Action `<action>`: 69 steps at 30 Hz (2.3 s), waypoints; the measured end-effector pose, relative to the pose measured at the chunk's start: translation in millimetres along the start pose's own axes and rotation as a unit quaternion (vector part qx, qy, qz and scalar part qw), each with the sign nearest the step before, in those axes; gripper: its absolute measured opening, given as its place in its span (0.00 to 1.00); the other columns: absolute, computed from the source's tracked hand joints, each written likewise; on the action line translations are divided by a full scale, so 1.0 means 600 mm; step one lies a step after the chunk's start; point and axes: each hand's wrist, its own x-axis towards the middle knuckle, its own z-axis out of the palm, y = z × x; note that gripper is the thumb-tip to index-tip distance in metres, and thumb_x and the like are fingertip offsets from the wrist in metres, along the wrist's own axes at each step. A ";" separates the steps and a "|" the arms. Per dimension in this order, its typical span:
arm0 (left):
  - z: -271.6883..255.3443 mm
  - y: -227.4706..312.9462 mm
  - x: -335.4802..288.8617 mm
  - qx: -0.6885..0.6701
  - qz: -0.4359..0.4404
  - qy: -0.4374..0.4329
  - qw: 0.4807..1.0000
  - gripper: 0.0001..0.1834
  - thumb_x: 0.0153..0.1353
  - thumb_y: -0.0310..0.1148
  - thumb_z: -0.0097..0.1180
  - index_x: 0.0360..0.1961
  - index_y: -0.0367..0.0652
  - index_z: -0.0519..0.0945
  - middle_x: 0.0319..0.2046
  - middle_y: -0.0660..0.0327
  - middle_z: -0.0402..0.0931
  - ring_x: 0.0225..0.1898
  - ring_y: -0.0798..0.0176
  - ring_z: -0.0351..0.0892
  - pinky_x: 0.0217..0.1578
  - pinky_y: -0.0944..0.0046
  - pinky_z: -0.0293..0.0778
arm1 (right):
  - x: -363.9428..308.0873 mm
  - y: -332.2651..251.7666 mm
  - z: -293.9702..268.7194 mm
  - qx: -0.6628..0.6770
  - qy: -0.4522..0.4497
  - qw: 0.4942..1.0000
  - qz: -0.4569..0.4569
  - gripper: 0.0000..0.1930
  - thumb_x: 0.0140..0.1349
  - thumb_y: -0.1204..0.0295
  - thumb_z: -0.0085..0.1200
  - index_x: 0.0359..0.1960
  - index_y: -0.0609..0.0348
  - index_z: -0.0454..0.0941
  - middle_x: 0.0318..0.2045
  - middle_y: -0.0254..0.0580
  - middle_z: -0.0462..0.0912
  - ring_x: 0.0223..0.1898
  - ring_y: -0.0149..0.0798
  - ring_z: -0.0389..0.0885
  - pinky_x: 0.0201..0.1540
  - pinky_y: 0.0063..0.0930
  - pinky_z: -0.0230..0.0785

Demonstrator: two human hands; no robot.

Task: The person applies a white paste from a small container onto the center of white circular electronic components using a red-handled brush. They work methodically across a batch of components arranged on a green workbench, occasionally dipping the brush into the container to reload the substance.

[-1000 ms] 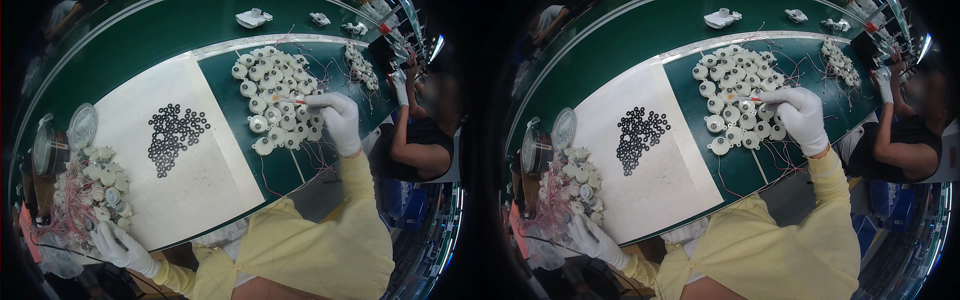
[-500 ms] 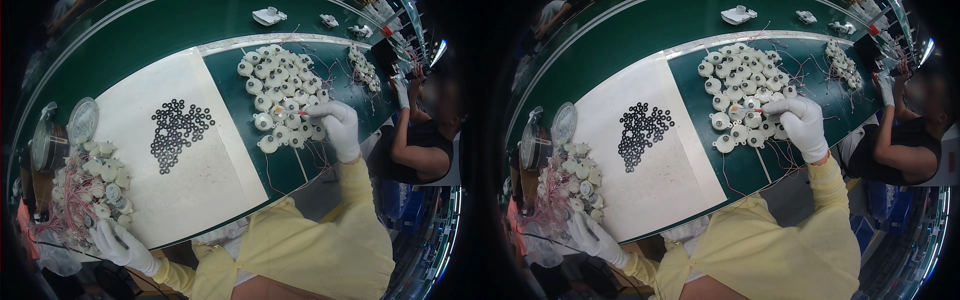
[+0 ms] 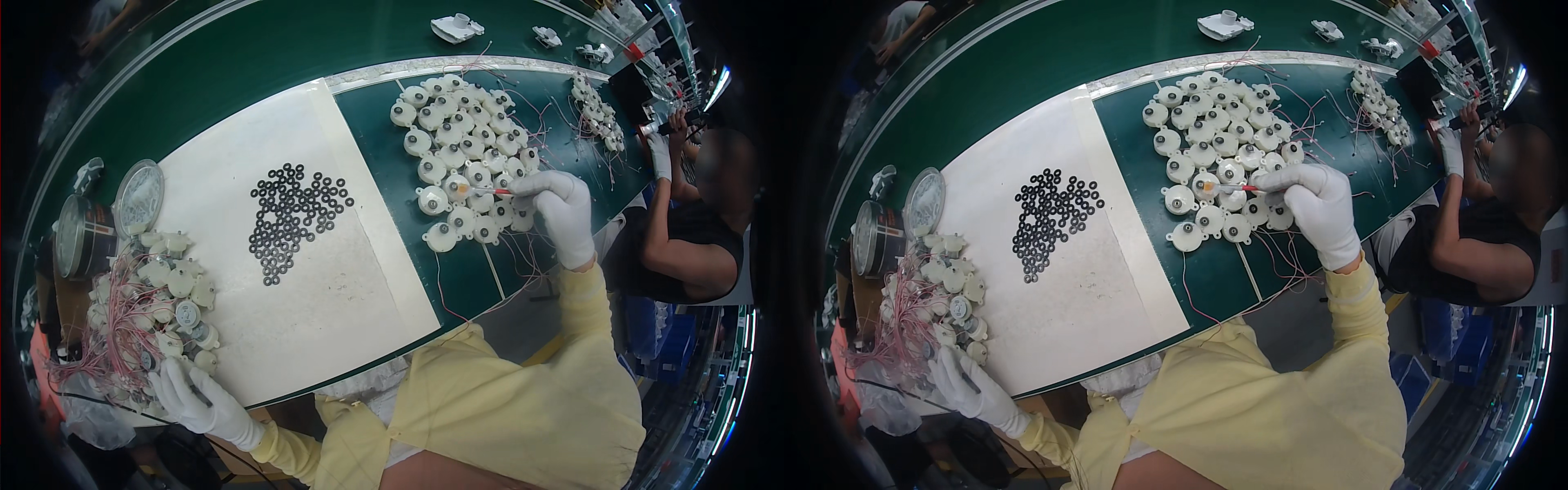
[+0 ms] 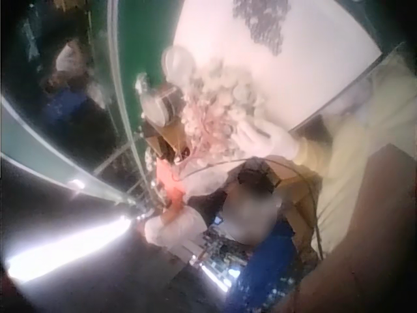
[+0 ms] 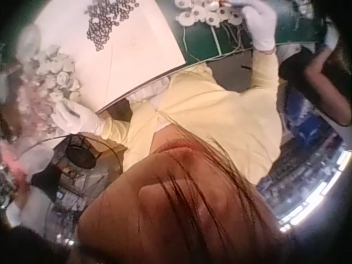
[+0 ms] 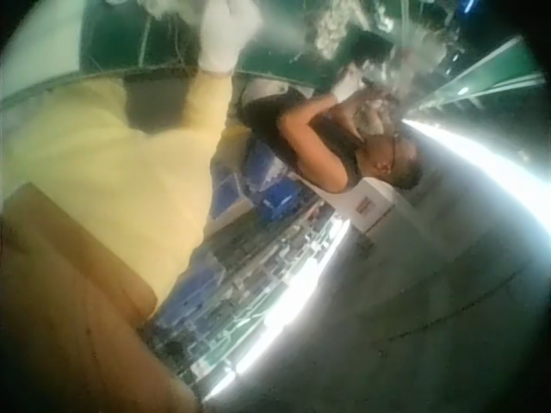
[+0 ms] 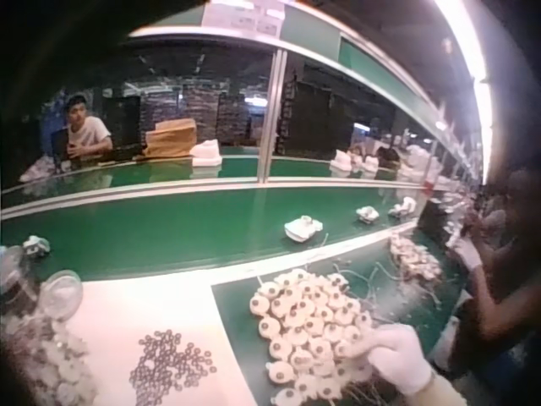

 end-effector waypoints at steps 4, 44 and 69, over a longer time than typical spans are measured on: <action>-0.007 -0.002 0.000 0.003 0.001 0.001 1.000 0.16 0.61 0.23 0.55 0.51 0.33 0.79 0.51 0.48 0.76 0.59 0.40 0.70 0.57 0.48 0.67 | 0.007 -0.015 0.008 -0.028 0.006 1.000 -0.006 0.18 0.46 0.87 0.39 0.31 0.67 0.84 0.27 0.46 0.85 0.26 0.33 0.84 0.33 0.25 0.78; -0.005 0.001 0.001 0.006 0.000 0.001 1.000 0.16 0.62 0.23 0.55 0.51 0.33 0.79 0.51 0.49 0.77 0.58 0.41 0.71 0.56 0.47 0.67 | 0.008 -0.032 0.037 -0.083 -0.066 0.991 -0.079 0.19 0.42 0.86 0.40 0.31 0.65 0.85 0.25 0.46 0.85 0.26 0.34 0.84 0.33 0.25 0.77; -0.004 0.000 0.001 0.004 0.004 0.004 1.000 0.17 0.60 0.23 0.55 0.52 0.35 0.78 0.51 0.51 0.77 0.58 0.40 0.71 0.56 0.46 0.68 | 0.009 -0.020 0.034 -0.054 -0.071 0.996 -0.023 0.20 0.42 0.87 0.40 0.31 0.63 0.86 0.21 0.44 0.83 0.22 0.32 0.81 0.27 0.24 0.74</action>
